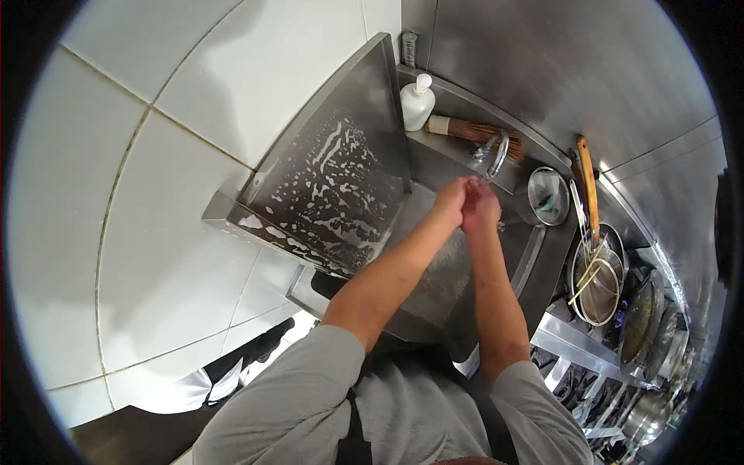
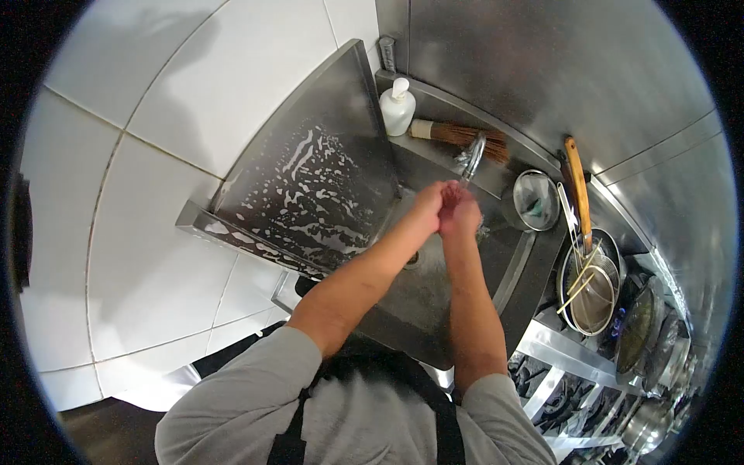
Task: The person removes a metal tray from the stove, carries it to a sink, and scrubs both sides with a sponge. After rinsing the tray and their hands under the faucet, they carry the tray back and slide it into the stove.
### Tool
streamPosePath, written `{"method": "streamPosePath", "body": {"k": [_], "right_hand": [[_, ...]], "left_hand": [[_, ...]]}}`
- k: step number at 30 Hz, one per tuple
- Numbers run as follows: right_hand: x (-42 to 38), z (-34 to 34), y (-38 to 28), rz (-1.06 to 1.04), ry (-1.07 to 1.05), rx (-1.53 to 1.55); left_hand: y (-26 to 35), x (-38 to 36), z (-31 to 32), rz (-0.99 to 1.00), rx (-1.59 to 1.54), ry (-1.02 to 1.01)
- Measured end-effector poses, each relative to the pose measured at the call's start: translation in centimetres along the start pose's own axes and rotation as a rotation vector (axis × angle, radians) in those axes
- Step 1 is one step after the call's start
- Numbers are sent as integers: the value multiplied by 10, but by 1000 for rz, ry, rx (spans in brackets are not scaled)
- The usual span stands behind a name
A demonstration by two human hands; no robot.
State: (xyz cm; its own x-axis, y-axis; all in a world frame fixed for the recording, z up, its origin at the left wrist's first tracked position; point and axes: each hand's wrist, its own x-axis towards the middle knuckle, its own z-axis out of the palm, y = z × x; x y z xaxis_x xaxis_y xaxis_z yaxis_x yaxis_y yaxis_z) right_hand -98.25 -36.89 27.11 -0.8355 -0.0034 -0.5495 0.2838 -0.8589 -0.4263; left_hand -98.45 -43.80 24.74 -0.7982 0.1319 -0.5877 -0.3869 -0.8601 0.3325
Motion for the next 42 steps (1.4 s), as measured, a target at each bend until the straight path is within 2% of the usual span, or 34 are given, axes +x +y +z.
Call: {"method": "streamPosePath", "body": {"k": [1,2,3,4,5,6,7,10,11,13,15,17,20,22,23,25,27,28,29,31,32,34,35,36,38,40,42], "right_hand": [[-1,13,14,25,41,-47],[0,27,29,48,86,-91],[-8,57,38,20,-78,-251],[-19,92,47,3,-212,-235],[-46,129,45,6,-475,-220],[-69,163,44,22,-650,-286],[-70,178,53,-6,-805,-361],[-98,190,56,138,-829,-476],[-94,171,59,85,-793,-578],[-71,112,61,79,-655,-673],[-49,45,54,104,-238,-511],[-12,-21,22,194,-127,-259],[-5,-39,-17,179,-101,-18],[10,-29,-22,158,-100,-148],[16,-25,-20,150,-100,-209],[-13,30,4,107,-36,-212],[-7,83,37,219,-334,-222],[-35,121,49,244,-486,-152],[-70,162,55,273,-632,-81],[-103,200,67,219,-761,-153],[-104,194,72,221,-752,-188],[-98,174,79,211,-743,-266],[-87,152,78,264,-682,-301],[-71,121,73,318,-620,-339],[-30,52,51,318,-426,-344],[29,-25,16,218,-273,-139],[47,-46,-1,160,-210,-40]], "left_hand": [[1,38,-35,2,-25,45],[36,4,-15,-3,-75,80],[70,-16,-9,106,-66,3],[106,-30,-6,206,-219,-105],[139,-37,-10,322,-263,-249],[169,-69,-2,443,-162,-481],[187,-97,7,451,-299,-428],[186,-147,-1,442,-286,-438],[178,-136,-32,372,-161,-566],[140,-147,-69,182,-102,-230],[89,-161,-111,-6,256,95],[42,-175,-168,-162,517,13],[22,-224,-176,-279,687,-75],[31,-255,-167,-316,728,-150],[38,-269,-162,-272,754,-162],[56,-296,-157,-177,807,-178],[73,-322,-164,-123,865,-171],[83,-335,-171,-100,894,-169],[91,-352,-189,-94,773,-166],[99,-392,-214,-32,884,-101],[100,-413,-239,-57,843,-6],[84,-454,-325,-51,765,160],[68,-483,-371,26,749,236],[47,-513,-400,86,675,443],[-25,-585,-512,147,480,795],[-93,-664,-570,-38,646,1038],[-148,-718,-598,-274,1100,1005]]}}
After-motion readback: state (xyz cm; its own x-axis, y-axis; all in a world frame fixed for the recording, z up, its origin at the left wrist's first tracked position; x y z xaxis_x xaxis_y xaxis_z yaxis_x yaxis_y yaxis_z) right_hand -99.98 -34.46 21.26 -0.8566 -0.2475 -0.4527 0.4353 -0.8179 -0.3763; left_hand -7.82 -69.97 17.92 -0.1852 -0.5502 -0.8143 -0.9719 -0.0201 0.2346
